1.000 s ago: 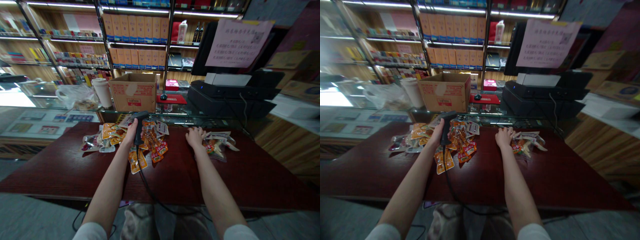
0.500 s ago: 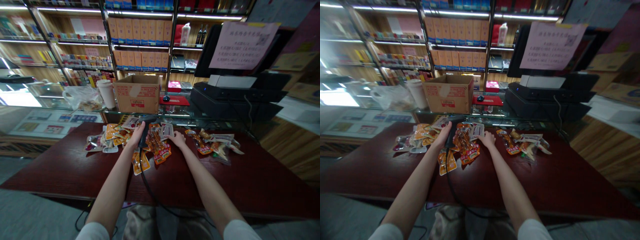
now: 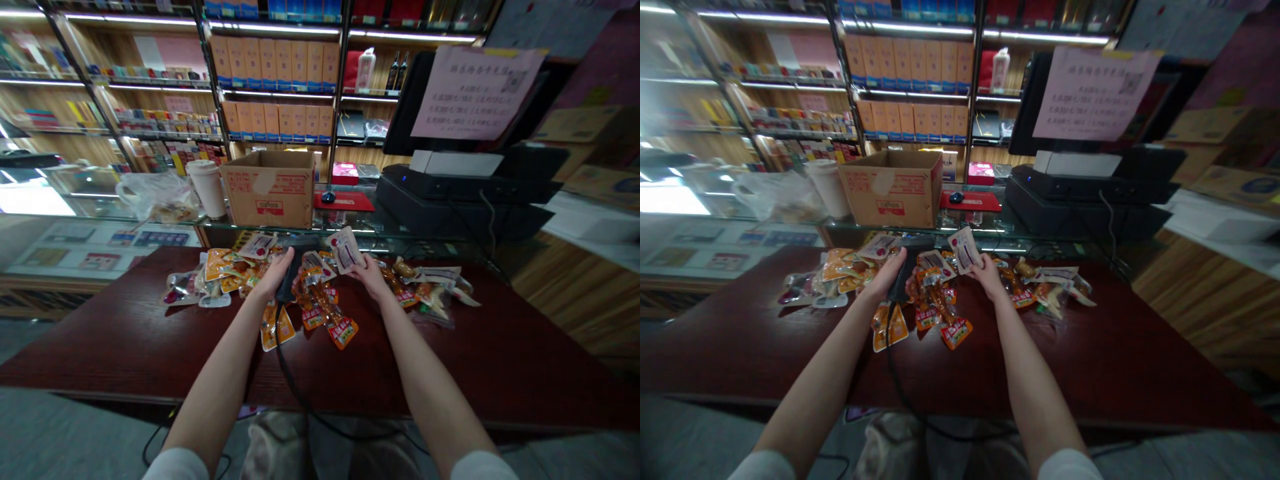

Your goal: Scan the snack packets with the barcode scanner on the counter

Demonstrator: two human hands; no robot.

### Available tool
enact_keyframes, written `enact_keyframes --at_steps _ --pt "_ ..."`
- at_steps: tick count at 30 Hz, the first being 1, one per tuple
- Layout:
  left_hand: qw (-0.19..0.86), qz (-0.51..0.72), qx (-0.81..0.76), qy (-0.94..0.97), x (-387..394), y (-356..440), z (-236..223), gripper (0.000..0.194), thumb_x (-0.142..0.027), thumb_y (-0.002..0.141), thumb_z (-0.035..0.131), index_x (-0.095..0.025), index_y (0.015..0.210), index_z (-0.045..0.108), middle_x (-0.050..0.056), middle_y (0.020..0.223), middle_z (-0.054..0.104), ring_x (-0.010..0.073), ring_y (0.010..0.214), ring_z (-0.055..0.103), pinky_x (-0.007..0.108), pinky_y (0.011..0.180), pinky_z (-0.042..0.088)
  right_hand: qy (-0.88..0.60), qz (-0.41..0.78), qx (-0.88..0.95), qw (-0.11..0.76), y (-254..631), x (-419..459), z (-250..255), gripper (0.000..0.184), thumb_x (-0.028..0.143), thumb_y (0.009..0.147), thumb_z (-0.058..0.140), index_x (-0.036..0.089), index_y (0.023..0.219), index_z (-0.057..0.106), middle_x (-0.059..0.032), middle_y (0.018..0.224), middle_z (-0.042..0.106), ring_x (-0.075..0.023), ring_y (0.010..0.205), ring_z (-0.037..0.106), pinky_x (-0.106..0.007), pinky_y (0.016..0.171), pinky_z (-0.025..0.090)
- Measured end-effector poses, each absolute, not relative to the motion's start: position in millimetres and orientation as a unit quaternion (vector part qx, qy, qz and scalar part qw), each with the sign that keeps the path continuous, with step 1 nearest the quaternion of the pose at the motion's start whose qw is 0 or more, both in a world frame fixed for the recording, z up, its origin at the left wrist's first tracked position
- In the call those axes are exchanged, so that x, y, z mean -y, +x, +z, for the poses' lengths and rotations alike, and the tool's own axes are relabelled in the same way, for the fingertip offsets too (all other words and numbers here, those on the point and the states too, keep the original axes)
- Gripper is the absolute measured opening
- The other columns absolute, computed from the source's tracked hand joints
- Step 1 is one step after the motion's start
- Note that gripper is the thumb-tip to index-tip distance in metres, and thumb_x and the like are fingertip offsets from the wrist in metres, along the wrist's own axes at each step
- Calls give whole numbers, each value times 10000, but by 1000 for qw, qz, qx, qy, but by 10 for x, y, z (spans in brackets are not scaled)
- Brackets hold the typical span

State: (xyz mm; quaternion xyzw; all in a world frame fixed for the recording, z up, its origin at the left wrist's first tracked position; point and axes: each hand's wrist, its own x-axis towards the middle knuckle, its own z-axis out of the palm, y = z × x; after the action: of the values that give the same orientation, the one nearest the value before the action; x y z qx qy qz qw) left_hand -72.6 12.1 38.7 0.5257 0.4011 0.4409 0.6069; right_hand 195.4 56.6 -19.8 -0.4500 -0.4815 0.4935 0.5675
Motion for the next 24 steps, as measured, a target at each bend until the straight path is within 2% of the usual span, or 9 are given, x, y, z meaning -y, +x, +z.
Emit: enact_keyframes --at_steps 7,10,13,16,19,21,24 --pt "628 453 -364 518 -117 -654 328 637 -804 721 592 -169 778 591 -14 550 552 84 377 444 232 377 397 -437 483 508 564 1881 -521 -164 423 353 575 758 240 855 461 33 884 623 -176 855 659 -376 811 600" --pt "640 444 -347 523 -130 -640 294 645 -813 718 584 -170 769 587 -16 535 531 88 379 439 234 378 400 -432 484 514 561 1865 -511 -161 416 362 585 749 244 866 465 29 880 623 -179 836 651 -382 805 596" --pt "644 441 -349 519 -144 -640 272 662 -821 716 578 -171 841 608 -23 528 523 93 379 434 238 380 407 -458 457 528 551 1892 -539 -144 392 390 600 717 250 837 438 29 844 611 -190 806 639 -391 763 596" --pt "645 442 -356 511 -163 -658 258 699 -833 703 579 -164 901 627 -23 524 536 87 377 433 223 379 396 -551 336 549 531 2010 -576 -126 319 349 634 664 250 816 420 5 814 603 -215 795 620 -391 734 573" --pt "658 419 -378 499 -176 -657 233 712 -843 724 540 -159 893 643 -10 487 540 104 372 469 224 376 398 -671 153 552 470 2191 -567 -136 232 257 693 601 228 884 473 -58 842 621 -258 848 614 -403 800 521" --pt "666 413 -391 483 -171 -616 208 668 -811 759 541 -165 895 648 15 514 584 137 404 540 241 391 431 -723 51 539 429 2303 -534 -147 295 202 722 565 180 1010 508 -146 984 634 -299 964 606 -423 869 482" --pt "688 423 -388 444 -149 -491 171 541 -691 819 603 -172 967 640 66 673 691 187 549 670 279 494 523 -750 -78 516 405 2401 -484 -115 478 178 729 579 93 1192 490 -270 1275 532 -359 1171 522 -468 970 415"
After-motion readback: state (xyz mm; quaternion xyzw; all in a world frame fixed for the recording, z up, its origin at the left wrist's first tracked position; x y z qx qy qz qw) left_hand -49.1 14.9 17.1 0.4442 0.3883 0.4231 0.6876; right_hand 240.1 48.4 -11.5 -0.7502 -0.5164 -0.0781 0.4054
